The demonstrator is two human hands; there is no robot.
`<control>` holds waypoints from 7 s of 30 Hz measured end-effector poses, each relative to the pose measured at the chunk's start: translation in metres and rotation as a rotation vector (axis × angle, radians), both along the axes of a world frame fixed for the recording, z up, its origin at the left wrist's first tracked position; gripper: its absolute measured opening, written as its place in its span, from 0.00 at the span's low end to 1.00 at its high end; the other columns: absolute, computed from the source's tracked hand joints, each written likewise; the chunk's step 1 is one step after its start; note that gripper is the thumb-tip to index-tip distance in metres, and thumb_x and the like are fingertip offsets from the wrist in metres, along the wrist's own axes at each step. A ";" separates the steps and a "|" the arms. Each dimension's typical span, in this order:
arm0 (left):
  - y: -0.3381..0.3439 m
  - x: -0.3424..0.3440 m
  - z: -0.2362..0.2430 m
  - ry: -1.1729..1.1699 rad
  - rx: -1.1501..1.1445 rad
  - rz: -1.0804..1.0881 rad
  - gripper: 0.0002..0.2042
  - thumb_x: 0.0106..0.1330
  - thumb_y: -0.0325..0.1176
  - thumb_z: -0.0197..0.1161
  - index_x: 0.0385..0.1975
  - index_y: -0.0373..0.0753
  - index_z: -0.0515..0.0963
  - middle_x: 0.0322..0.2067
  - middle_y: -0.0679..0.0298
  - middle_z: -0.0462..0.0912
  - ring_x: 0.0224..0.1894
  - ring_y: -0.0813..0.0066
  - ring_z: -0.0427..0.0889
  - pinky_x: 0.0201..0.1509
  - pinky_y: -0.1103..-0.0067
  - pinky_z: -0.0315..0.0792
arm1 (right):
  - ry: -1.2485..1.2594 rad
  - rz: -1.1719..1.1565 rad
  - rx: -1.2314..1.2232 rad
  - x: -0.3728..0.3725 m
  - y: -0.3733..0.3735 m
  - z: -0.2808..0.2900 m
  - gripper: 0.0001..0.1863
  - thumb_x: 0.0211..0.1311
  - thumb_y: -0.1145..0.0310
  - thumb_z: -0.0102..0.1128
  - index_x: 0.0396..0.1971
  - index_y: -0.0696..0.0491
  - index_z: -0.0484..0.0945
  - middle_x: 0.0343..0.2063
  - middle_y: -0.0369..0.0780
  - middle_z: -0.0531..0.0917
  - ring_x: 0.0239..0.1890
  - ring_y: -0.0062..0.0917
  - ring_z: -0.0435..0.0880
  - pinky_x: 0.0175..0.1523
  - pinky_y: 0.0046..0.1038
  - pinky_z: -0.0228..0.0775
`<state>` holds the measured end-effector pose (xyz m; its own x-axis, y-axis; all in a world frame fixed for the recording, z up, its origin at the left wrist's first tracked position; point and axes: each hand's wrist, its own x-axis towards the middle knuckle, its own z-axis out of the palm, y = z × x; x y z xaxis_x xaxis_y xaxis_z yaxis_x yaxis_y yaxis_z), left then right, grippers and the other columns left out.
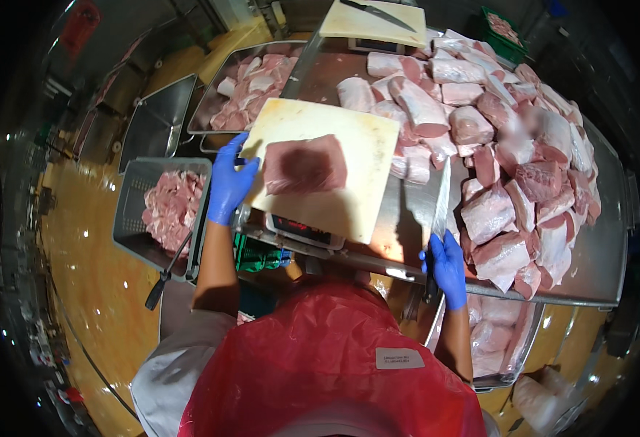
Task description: The person repeatedly picks up large pieces of raw meat from a tray, places them on a cutting board over a digital scale, and uses a knife to trim and cut the meat into smaller portions. The cut pieces are placed into a grey basket to the left.
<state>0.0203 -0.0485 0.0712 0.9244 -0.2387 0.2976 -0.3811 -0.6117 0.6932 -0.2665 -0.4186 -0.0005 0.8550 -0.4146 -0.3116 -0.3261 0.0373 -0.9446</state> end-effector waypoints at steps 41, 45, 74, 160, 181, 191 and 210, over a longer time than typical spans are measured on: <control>-0.025 -0.046 -0.102 -0.422 -0.189 -0.034 0.07 0.57 0.24 0.67 0.35 0.36 0.80 0.35 0.56 0.82 0.40 0.54 0.81 0.44 0.65 0.77 | -0.144 0.746 -1.127 0.200 0.199 0.074 0.40 0.67 0.72 0.49 0.77 0.31 0.50 0.37 0.52 0.84 0.34 0.49 0.86 0.39 0.47 0.78; -0.022 -0.047 -0.108 -0.379 -0.287 0.004 0.06 0.55 0.24 0.69 0.32 0.36 0.81 0.35 0.57 0.82 0.39 0.57 0.82 0.43 0.67 0.78 | 0.106 0.930 -1.331 0.177 0.172 0.067 0.40 0.68 0.72 0.47 0.77 0.29 0.49 0.38 0.50 0.85 0.36 0.46 0.87 0.38 0.45 0.80; 0.055 -0.075 -0.075 -0.343 -0.371 0.111 0.06 0.51 0.24 0.68 0.28 0.38 0.80 0.30 0.60 0.83 0.33 0.60 0.84 0.40 0.72 0.78 | 0.245 1.050 -1.508 0.096 0.039 0.095 0.45 0.63 0.78 0.52 0.76 0.23 0.52 0.28 0.50 0.82 0.25 0.43 0.85 0.31 0.42 0.77; -0.012 -0.043 -0.084 0.132 -0.325 0.115 0.10 0.54 0.32 0.71 0.25 0.33 0.77 0.25 0.45 0.82 0.32 0.41 0.83 0.37 0.61 0.76 | -0.134 0.659 -1.156 0.220 0.236 0.063 0.46 0.65 0.73 0.51 0.78 0.31 0.41 0.36 0.55 0.85 0.34 0.51 0.86 0.40 0.47 0.78; 0.052 -0.036 -0.078 0.324 -0.242 -0.112 0.13 0.50 0.36 0.68 0.27 0.32 0.80 0.20 0.50 0.79 0.24 0.59 0.83 0.30 0.67 0.73 | -0.017 0.773 -1.124 0.153 0.217 0.071 0.47 0.59 0.80 0.53 0.77 0.32 0.51 0.46 0.50 0.84 0.41 0.49 0.86 0.44 0.45 0.78; 0.165 -0.006 -0.037 0.250 -0.270 -0.011 0.09 0.59 0.31 0.65 0.36 0.34 0.83 0.27 0.66 0.82 0.32 0.80 0.79 0.36 0.78 0.74 | 0.419 1.002 -1.226 0.090 0.144 0.108 0.43 0.65 0.75 0.53 0.77 0.31 0.50 0.29 0.53 0.83 0.31 0.48 0.85 0.38 0.45 0.77; -0.085 0.049 0.000 0.229 0.558 -0.278 0.48 0.50 0.53 0.78 0.74 0.56 0.61 0.64 0.38 0.66 0.64 0.41 0.71 0.64 0.54 0.71 | -0.140 0.247 -0.747 0.122 0.149 0.081 0.38 0.72 0.77 0.52 0.78 0.40 0.52 0.23 0.38 0.76 0.24 0.18 0.73 0.34 0.26 0.73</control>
<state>0.0697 -0.1332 0.0708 0.8311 -0.5390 -0.1370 -0.4573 -0.8025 0.3832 -0.1449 -0.2701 0.0801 0.9600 -0.2647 0.0910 -0.1186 -0.6794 -0.7241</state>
